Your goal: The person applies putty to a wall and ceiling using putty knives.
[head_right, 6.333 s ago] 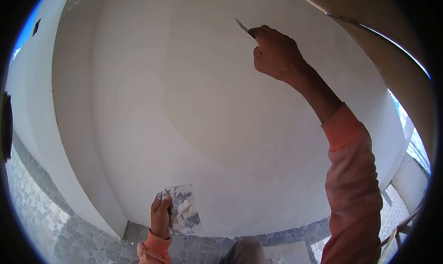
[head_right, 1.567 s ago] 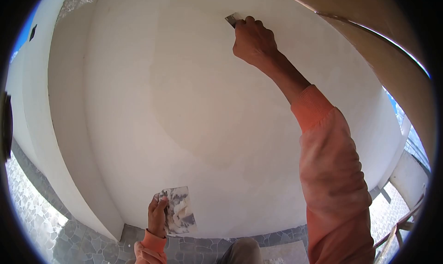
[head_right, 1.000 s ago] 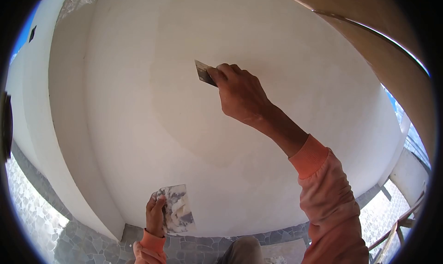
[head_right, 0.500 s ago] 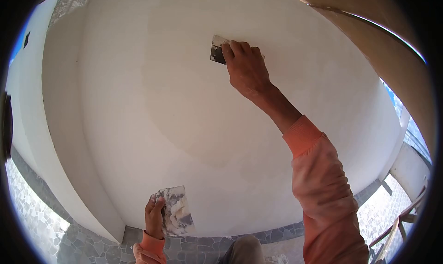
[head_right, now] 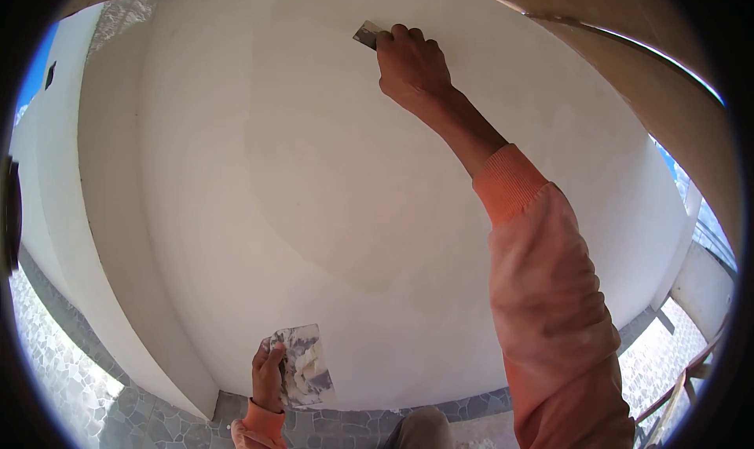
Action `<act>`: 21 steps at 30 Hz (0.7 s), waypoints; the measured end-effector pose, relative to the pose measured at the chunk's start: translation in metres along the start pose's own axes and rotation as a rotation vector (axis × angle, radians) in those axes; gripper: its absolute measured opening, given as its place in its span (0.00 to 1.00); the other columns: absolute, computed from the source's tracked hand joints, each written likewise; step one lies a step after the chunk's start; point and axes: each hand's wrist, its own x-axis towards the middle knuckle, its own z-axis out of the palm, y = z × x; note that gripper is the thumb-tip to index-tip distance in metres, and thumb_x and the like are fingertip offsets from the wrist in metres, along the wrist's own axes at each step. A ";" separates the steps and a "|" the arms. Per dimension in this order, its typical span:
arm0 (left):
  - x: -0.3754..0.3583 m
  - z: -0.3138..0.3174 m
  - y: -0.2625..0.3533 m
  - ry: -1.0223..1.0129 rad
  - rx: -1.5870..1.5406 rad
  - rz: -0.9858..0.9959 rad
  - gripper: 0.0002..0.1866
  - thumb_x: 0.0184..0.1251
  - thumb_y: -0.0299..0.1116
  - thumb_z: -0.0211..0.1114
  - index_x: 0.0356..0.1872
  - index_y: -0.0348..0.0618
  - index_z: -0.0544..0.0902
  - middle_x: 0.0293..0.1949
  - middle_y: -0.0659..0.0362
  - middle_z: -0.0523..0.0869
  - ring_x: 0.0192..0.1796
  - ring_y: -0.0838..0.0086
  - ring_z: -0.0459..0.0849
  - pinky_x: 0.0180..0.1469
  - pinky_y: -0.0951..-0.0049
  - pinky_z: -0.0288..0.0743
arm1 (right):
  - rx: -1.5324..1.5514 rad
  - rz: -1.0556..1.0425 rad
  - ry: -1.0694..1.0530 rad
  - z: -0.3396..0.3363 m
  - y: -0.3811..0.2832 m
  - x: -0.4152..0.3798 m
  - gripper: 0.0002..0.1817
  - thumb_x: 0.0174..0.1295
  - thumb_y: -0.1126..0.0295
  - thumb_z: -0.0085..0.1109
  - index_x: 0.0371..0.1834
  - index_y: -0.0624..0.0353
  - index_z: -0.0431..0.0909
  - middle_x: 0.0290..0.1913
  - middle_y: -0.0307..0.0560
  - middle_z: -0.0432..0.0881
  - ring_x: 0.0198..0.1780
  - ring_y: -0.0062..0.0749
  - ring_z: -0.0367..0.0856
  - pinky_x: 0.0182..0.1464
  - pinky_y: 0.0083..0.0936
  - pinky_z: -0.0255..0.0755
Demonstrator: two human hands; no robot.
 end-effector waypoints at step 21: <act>0.000 -0.004 -0.004 0.026 0.039 0.048 0.10 0.75 0.30 0.55 0.49 0.35 0.78 0.41 0.59 0.85 0.40 0.77 0.84 0.43 0.75 0.79 | 0.105 -0.029 -0.113 0.009 -0.035 0.020 0.13 0.55 0.82 0.54 0.44 0.68 0.78 0.43 0.55 0.78 0.44 0.44 0.78 0.46 0.39 0.77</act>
